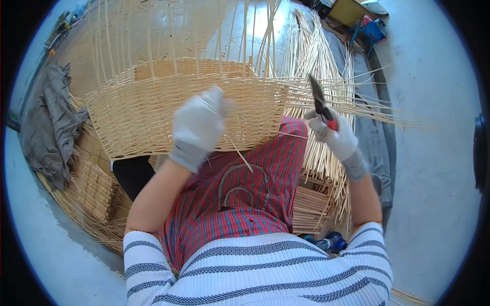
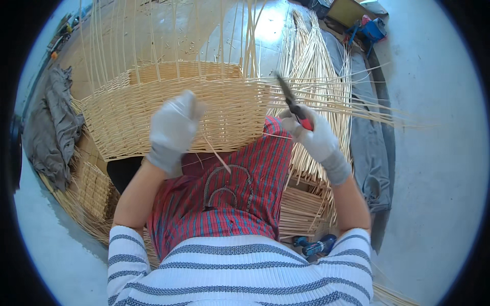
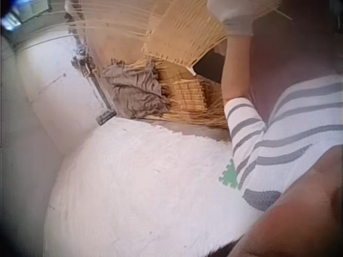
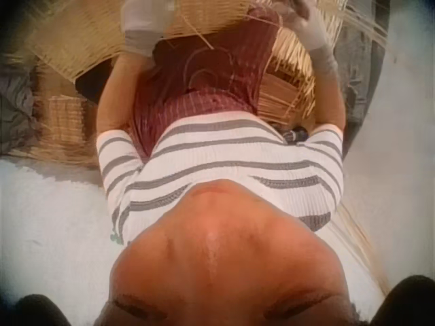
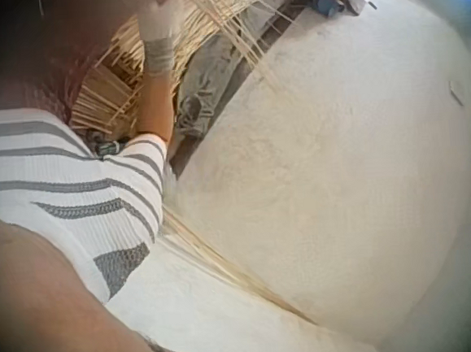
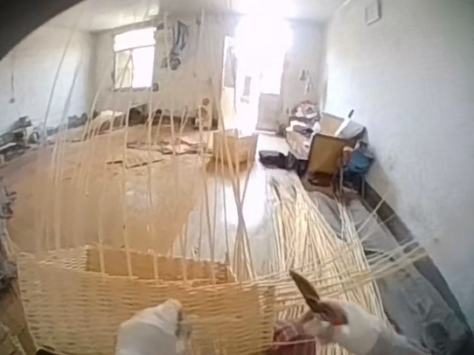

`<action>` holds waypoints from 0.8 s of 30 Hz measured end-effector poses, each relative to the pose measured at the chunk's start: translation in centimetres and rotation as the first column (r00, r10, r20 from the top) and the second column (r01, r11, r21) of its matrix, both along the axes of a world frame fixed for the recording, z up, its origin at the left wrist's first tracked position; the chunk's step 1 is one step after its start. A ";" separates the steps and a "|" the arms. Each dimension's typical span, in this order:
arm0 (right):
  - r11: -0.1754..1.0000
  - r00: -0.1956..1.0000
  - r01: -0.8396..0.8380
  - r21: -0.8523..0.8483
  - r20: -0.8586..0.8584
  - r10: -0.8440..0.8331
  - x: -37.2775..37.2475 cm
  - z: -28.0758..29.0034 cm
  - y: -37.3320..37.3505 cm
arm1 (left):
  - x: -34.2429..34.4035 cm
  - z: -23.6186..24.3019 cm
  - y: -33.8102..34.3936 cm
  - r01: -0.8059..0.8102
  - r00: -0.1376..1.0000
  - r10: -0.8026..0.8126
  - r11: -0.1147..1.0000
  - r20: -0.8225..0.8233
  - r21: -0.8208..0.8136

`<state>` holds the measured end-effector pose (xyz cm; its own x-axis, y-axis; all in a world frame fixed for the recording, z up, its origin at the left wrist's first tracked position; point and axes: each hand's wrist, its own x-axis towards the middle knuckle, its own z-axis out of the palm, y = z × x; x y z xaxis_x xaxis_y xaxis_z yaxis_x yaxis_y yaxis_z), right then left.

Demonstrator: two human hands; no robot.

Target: Weaving a bamboo basket, measuring dimensions and cutting strips to size.

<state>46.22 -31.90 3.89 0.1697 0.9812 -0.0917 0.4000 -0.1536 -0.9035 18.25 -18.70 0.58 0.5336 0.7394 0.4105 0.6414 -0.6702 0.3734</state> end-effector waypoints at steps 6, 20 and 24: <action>0.984 0.823 0.131 -0.118 -0.540 -0.174 -5.6 -10.0 -2.2 | 1.3 -2.0 7.0 -0.003 0.996 -0.010 0.990 0.088 0.142; 0.961 0.726 -0.052 -0.271 -0.671 -0.150 -10.2 -14.8 -3.8 | 3.3 -1.6 8.6 -0.141 0.969 0.135 0.990 -0.208 -0.014; 0.952 0.787 -0.075 -0.297 -0.604 -0.127 -10.8 -14.8 -4.1 | 4.5 -1.9 8.3 -0.294 0.937 0.293 0.955 -0.190 0.022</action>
